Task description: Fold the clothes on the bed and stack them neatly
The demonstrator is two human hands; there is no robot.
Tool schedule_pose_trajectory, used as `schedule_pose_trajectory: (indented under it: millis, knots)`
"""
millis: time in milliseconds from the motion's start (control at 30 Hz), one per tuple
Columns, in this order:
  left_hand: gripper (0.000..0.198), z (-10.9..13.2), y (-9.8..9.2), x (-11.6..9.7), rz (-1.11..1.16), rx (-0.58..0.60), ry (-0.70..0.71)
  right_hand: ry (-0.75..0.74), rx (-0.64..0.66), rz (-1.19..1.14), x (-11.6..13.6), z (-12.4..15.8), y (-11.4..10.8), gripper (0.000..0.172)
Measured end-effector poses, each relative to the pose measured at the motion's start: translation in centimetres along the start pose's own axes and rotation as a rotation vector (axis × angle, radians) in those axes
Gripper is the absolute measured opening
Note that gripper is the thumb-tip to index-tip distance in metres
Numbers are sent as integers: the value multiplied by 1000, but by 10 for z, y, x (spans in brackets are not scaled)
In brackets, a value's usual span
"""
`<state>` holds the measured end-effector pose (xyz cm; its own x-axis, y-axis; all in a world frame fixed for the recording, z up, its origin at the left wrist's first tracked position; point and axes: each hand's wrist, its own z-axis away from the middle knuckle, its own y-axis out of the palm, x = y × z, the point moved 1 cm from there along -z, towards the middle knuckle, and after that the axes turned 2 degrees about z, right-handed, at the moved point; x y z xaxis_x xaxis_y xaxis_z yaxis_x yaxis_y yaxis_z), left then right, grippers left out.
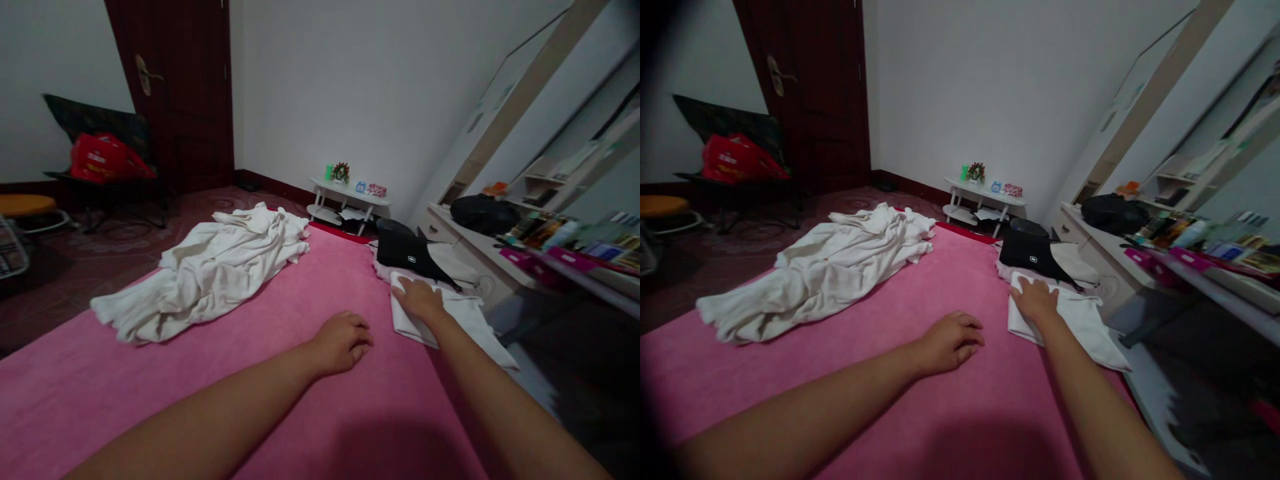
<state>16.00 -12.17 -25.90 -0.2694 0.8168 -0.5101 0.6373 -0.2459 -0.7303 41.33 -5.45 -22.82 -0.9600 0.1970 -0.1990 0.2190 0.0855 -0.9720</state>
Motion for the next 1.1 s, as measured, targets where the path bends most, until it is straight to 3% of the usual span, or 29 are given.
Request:
schedule_pose_trajectory:
  millis: [100, 233, 367, 500, 667, 800, 867, 933, 1000, 1100]
  knots:
    - [21, 2, 1, 2, -5, -4, 18, -5, -130, -22, 6, 6, 3, 51]
    - [21, 3, 0, 2, -34, -1, 28, 33, 37, -11, 15, 2, 0, 52]
    - [24, 5, -3, 0, -75, 34, 64, 13, -155, 32, 31, 3, 1, 50]
    - [25, 6, -5, -1, -91, 32, 61, 13, -64, 20, 58, 14, 11, 49]
    - [24, 6, 1, 2, -32, 8, 60, -149, -83, -254, 101, 34, 16, 49]
    - [24, 11, 0, 1, -53, 20, 102, -211, -119, -513, 107, 42, 29, 48]
    - [22, 14, -12, 0, -136, 79, 138, -238, -157, -592, 102, 41, 33, 44]
    - [19, 15, -38, 3, -267, 106, 115, -254, -183, -641, 98, 40, 33, 42]
    - [24, 14, -77, 15, -421, 35, 29, -249, -206, -655, 96, 40, 32, 40]
    - [32, 13, -152, 47, -638, -100, -116, -243, -236, -643, 98, 40, 31, 39]
